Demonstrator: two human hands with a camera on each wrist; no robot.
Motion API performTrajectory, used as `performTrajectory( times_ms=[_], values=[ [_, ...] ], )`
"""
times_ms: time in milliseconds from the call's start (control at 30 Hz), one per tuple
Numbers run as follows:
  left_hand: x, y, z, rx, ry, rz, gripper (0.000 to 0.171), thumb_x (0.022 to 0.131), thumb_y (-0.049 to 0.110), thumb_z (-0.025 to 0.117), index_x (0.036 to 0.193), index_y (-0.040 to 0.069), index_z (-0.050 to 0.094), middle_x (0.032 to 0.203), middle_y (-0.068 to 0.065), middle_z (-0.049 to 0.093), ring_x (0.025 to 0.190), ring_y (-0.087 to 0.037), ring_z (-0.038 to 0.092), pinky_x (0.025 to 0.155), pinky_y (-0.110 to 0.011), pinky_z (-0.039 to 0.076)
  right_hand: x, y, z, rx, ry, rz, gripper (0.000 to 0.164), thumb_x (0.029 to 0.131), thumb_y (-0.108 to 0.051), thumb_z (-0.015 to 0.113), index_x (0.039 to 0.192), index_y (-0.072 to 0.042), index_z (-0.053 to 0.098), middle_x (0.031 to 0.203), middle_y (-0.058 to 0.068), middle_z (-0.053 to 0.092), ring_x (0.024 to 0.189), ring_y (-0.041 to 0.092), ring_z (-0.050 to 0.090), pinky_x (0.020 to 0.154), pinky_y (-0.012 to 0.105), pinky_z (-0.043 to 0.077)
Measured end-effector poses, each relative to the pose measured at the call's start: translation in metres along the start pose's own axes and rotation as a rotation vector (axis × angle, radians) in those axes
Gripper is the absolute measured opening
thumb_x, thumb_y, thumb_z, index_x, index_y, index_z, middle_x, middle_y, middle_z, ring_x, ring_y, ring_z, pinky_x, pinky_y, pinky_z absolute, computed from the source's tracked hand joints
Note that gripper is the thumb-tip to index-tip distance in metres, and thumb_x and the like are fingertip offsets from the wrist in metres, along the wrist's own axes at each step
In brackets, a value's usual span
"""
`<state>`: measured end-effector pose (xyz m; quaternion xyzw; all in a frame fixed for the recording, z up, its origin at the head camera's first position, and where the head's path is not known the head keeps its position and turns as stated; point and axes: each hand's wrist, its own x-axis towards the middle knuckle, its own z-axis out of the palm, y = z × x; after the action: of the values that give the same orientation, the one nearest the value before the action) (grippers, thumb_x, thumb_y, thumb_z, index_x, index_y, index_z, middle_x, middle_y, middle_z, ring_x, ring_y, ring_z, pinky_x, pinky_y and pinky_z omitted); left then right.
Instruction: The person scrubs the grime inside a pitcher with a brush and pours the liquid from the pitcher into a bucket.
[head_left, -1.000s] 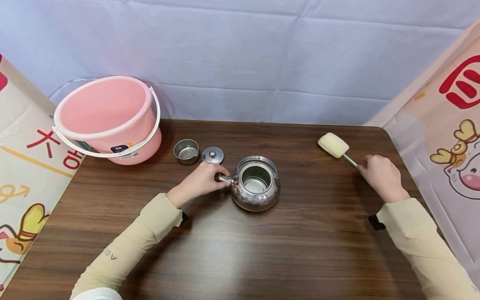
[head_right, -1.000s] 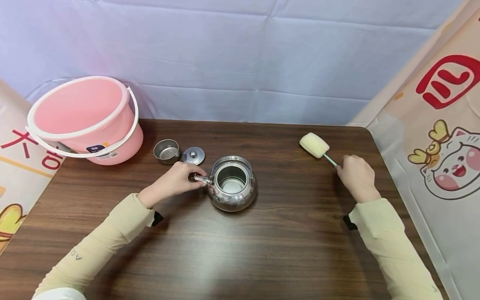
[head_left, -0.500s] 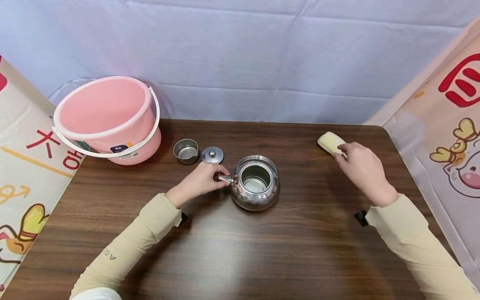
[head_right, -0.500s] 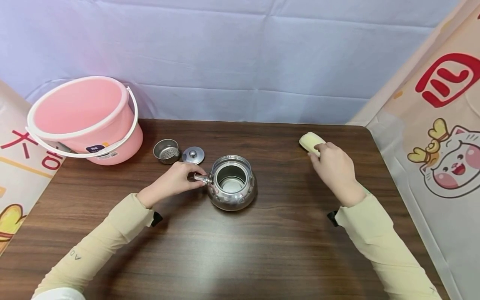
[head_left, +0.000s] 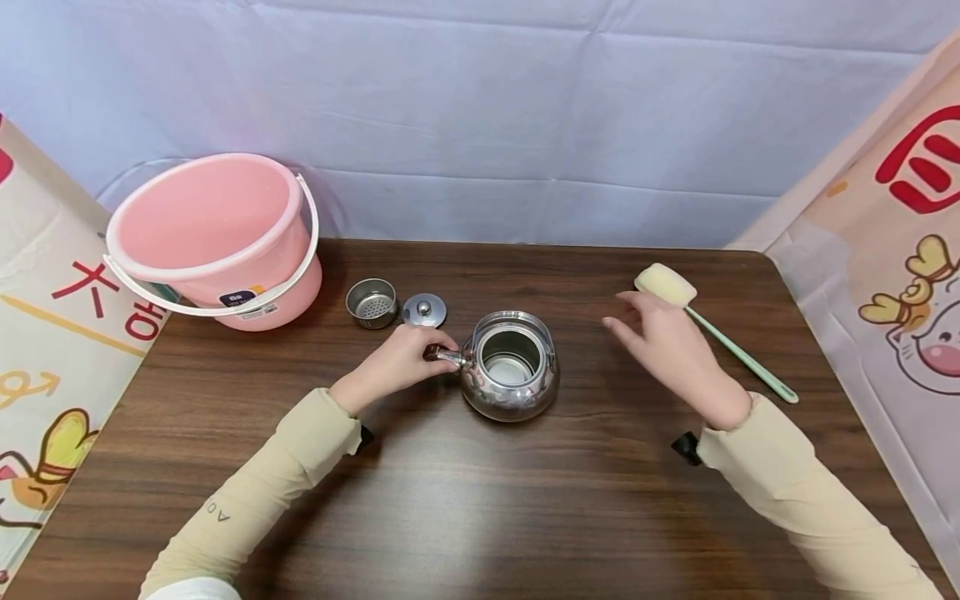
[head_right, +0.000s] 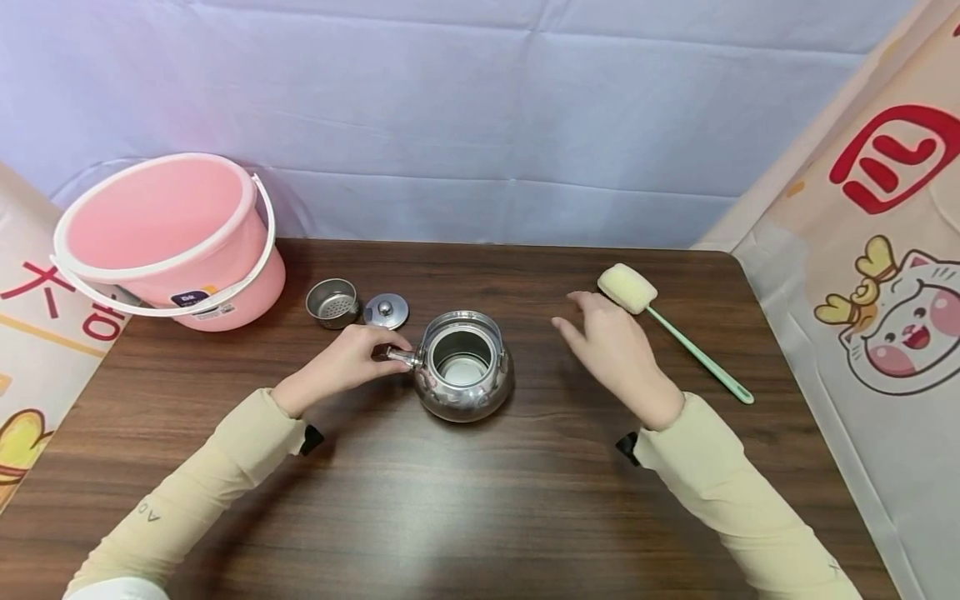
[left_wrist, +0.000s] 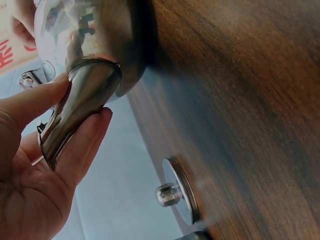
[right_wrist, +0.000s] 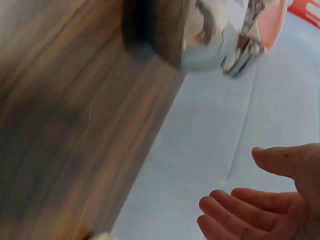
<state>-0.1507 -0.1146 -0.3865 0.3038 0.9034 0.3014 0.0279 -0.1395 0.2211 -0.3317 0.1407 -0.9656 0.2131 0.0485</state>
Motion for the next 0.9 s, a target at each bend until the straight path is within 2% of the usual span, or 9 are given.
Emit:
performTrajectory(
  times_ms=[200, 433, 533, 633, 800, 867, 900],
  values=[
    [-0.001, -0.001, 0.000, -0.004, -0.004, -0.038, 0.018, 0.077, 0.021, 0.073, 0.091, 0.010, 0.070, 0.085, 0.003, 0.067, 0.074, -0.008, 0.057, 0.069, -0.026, 0.046, 0.001, -0.011, 0.015, 0.087, -0.078, 0.015, 0.049, 0.091, -0.036, 0.053, 0.123, 0.001, 0.051, 0.110, 0.018, 0.059, 0.093, 0.029, 0.060, 0.076, 0.045, 0.046],
    [-0.004, -0.001, -0.001, -0.048, -0.012, -0.075, 0.018, 0.079, 0.023, 0.070, 0.093, 0.012, 0.070, 0.085, 0.005, 0.066, 0.073, -0.007, 0.055, 0.068, -0.026, 0.045, -0.002, -0.016, 0.031, 0.183, -0.093, -0.017, 0.046, 0.090, -0.032, 0.055, 0.121, 0.002, 0.052, 0.112, 0.018, 0.059, 0.094, 0.028, 0.060, 0.080, 0.043, 0.046],
    [-0.004, -0.001, -0.001, -0.075, -0.007, -0.095, 0.017, 0.080, 0.023, 0.069, 0.093, 0.012, 0.070, 0.083, 0.005, 0.066, 0.070, -0.007, 0.053, 0.066, -0.025, 0.044, -0.003, -0.018, 0.037, 0.224, -0.110, -0.004, 0.046, 0.091, -0.032, 0.053, 0.121, 0.004, 0.052, 0.109, 0.018, 0.060, 0.096, 0.028, 0.058, 0.081, 0.043, 0.045],
    [-0.003, -0.001, 0.000, -0.091, -0.008, -0.116, 0.016, 0.080, 0.022, 0.069, 0.092, 0.012, 0.070, 0.081, 0.005, 0.066, 0.068, -0.007, 0.052, 0.065, -0.024, 0.043, -0.003, -0.018, 0.042, 0.255, -0.138, 0.035, 0.048, 0.092, -0.034, 0.051, 0.122, 0.003, 0.051, 0.111, 0.019, 0.059, 0.097, 0.030, 0.057, 0.081, 0.044, 0.045],
    [-0.002, -0.001, -0.001, -0.111, -0.014, -0.166, 0.017, 0.080, 0.022, 0.068, 0.093, 0.011, 0.071, 0.075, 0.004, 0.062, 0.066, -0.009, 0.049, 0.063, -0.024, 0.040, -0.004, -0.018, 0.049, 0.332, -0.236, 0.124, 0.054, 0.093, -0.039, 0.046, 0.129, 0.001, 0.046, 0.121, 0.022, 0.055, 0.081, 0.027, 0.065, 0.078, 0.043, 0.048],
    [-0.002, -0.001, -0.001, -0.115, -0.016, -0.187, 0.018, 0.081, 0.022, 0.068, 0.094, 0.011, 0.071, 0.072, 0.004, 0.059, 0.064, -0.010, 0.047, 0.061, -0.024, 0.039, -0.003, -0.018, 0.052, 0.392, -0.285, 0.168, 0.056, 0.094, -0.038, 0.044, 0.132, 0.003, 0.042, 0.123, 0.024, 0.052, 0.077, 0.028, 0.066, 0.076, 0.041, 0.050],
    [-0.002, 0.000, -0.001, -0.116, -0.016, -0.195, 0.018, 0.081, 0.022, 0.067, 0.094, 0.010, 0.070, 0.070, 0.003, 0.058, 0.063, -0.011, 0.046, 0.060, -0.024, 0.038, -0.003, -0.018, 0.054, 0.426, -0.305, 0.188, 0.056, 0.095, -0.037, 0.044, 0.133, 0.004, 0.039, 0.124, 0.025, 0.050, 0.080, 0.029, 0.065, 0.075, 0.040, 0.051]
  ],
)
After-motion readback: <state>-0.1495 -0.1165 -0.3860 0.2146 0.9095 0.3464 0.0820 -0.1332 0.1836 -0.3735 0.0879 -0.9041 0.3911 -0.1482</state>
